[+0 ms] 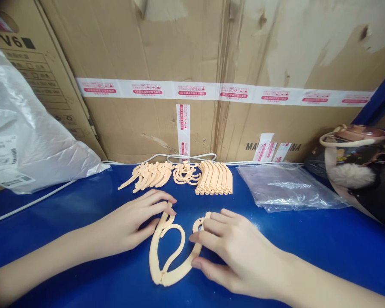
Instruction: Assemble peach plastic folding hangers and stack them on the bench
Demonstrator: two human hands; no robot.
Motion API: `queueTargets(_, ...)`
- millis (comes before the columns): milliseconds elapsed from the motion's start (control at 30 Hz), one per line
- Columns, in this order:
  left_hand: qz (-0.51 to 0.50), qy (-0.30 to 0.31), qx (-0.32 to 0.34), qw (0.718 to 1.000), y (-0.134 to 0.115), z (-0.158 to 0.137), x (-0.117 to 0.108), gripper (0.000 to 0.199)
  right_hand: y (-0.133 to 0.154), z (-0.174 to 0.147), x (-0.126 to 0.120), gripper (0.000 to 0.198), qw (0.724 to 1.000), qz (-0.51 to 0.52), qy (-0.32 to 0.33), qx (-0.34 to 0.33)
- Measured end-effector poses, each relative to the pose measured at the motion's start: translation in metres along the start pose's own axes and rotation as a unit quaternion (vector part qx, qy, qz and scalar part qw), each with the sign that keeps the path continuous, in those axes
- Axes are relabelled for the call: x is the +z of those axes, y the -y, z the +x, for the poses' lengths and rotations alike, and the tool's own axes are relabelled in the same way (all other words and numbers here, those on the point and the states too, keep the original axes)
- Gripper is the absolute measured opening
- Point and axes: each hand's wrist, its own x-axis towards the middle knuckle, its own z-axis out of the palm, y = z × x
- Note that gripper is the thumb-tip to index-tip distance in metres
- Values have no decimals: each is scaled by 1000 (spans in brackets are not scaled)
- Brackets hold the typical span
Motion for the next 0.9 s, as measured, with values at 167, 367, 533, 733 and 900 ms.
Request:
queueTargets(167,19,8,10,1000,-6,-1,-4,29,3,1,-1,36,1000,-1,19,21)
queueTargets(367,-14,29,18,999,-13,-3,-7,31,1,3,-3,37,999,25,23,-11)
queueTargets(533,-57,84,-2,995,-19,-3,-4,71,-1,2,1,33,997,82,4,-1)
queueTargets(733,-71,75,-24,994,-19,-2,-1,71,-10,1,1,26,975,138,-76,154)
queueTargets(900,-23,-22,-17,999,-14,0,-1,61,-21,7,1,35,920,297,-30,256)
